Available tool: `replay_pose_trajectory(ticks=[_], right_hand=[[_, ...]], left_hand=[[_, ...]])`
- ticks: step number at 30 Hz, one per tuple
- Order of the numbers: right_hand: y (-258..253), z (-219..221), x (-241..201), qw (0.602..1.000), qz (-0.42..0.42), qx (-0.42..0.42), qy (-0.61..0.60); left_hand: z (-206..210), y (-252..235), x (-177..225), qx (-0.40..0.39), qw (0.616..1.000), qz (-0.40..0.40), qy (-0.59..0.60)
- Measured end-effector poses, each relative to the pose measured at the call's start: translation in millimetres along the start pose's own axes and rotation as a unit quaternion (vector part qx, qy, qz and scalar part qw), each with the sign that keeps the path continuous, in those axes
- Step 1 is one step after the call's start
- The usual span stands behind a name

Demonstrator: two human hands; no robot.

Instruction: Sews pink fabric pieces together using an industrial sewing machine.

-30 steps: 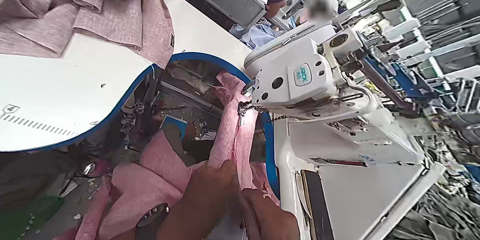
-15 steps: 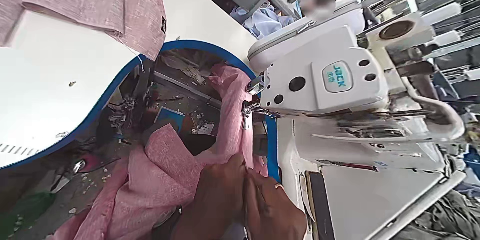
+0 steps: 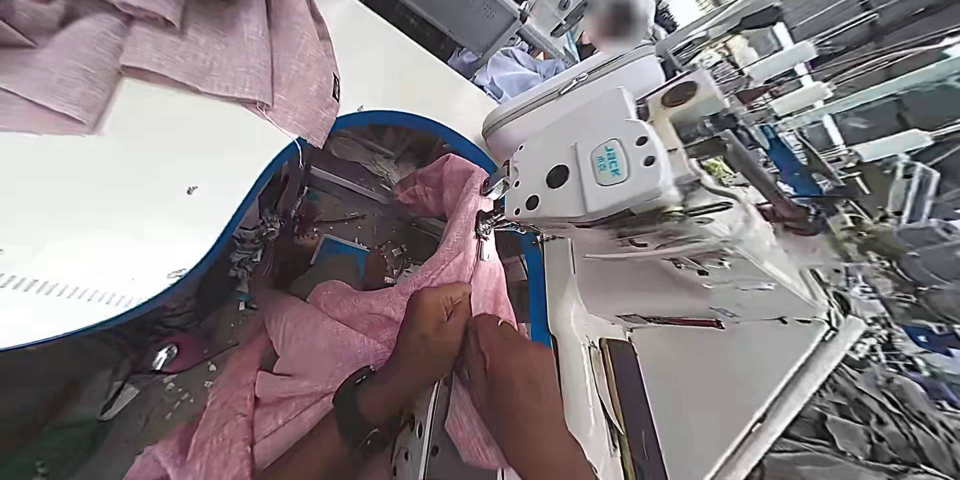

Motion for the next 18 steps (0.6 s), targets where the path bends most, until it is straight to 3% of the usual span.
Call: replay_pose_trajectory(ticks=[2, 5, 8, 10, 11, 12, 13, 15, 18], right_hand=[[5.5, 0.0, 23.0, 0.992, 0.06, -0.044, -0.1], [45.8, -9.4, 64.7, 0.933, 0.116, -0.241, -0.241], [64.2, 7.6, 120.6, 0.893, 0.124, -0.37, -0.225], [61.0, -18.5, 132.7, 0.936, 0.137, -0.306, -0.103], [51.5, -44.1, 119.9, 0.974, 0.071, -0.208, -0.055], [51.0, -64.1, 95.9, 0.994, -0.002, -0.11, -0.021], [65.4, -72.1, 69.2, 0.997, -0.041, -0.065, -0.02], [83.2, -48.4, 40.8, 0.993, -0.065, -0.083, -0.051], [102.1, 13.1, 72.4, 0.96, 0.015, -0.232, -0.159]], left_hand=[[-4.1, -1.4, 4.0, 0.005, 1.0, -0.011, -0.001], [-41.6, 24.7, 17.8, -0.011, 0.993, -0.029, -0.112], [-96.7, 28.1, 25.6, -0.099, 0.965, -0.035, -0.239], [-103.0, 15.6, 50.2, -0.146, 0.946, 0.022, -0.289], [-92.8, 8.4, 66.3, -0.147, 0.936, 0.066, -0.313], [-75.4, 7.5, 79.4, -0.156, 0.926, 0.098, -0.33], [-51.7, 17.9, 81.3, -0.185, 0.916, 0.097, -0.343], [-25.9, 39.3, 69.6, -0.228, 0.894, 0.038, -0.384], [-36.8, 67.5, 24.2, -0.272, 0.899, -0.094, -0.329]])
Point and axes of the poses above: each hand's wrist, its own y-axis away from the middle knuckle, its own z-axis out of the palm, x = y × z, the point moved 7 cm from there along -y, towards the middle knuckle, and after that the axes turned 7 degrees about -x, right-handed, at the moved point
